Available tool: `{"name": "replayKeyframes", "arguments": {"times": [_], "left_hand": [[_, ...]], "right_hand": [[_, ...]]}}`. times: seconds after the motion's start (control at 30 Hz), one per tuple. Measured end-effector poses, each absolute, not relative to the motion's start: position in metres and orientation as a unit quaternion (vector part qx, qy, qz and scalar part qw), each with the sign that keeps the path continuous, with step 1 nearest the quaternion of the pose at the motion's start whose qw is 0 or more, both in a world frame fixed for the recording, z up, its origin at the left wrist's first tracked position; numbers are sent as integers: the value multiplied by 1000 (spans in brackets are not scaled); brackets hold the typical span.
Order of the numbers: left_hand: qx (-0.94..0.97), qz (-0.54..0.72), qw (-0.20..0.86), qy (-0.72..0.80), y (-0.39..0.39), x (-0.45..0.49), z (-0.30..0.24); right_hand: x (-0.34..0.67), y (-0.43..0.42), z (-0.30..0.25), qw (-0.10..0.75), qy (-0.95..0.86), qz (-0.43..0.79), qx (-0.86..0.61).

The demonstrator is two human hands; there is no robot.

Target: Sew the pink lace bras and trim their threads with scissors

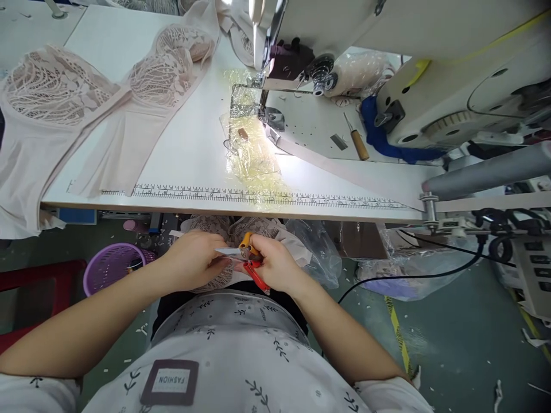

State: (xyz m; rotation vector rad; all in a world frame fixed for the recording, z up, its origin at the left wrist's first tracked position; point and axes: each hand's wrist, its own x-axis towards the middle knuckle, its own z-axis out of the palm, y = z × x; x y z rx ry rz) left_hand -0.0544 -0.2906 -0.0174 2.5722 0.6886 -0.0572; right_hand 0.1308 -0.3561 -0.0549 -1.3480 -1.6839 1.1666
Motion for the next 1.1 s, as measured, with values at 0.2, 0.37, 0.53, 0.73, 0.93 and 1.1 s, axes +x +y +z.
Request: {"name": "replayKeyframes", "arguments": {"times": [0.2,0.37,0.53,0.73,0.93,1.1], "left_hand": [[956,-71,178,221,-287,-60,-10],[954,-63,194,220,-271,-88,6],[899,-45,363,243,-267,-108,18],[822,41,500,271,-273,-117,13],[663,159,668,298,-282,-121,-10],[541,225,740,330,-297,-114,-37]], "right_hand": [[126,-360,-58,349,-654,426,-519],[139,-368,-43,303,-679,424,-517],[149,-378,-37,277,-711,391,-514],[158,-389,-46,274,-708,419,-499],[161,-395,-49,286,-699,429,-496],[160,-393,-43,299,-691,440,-489]]}}
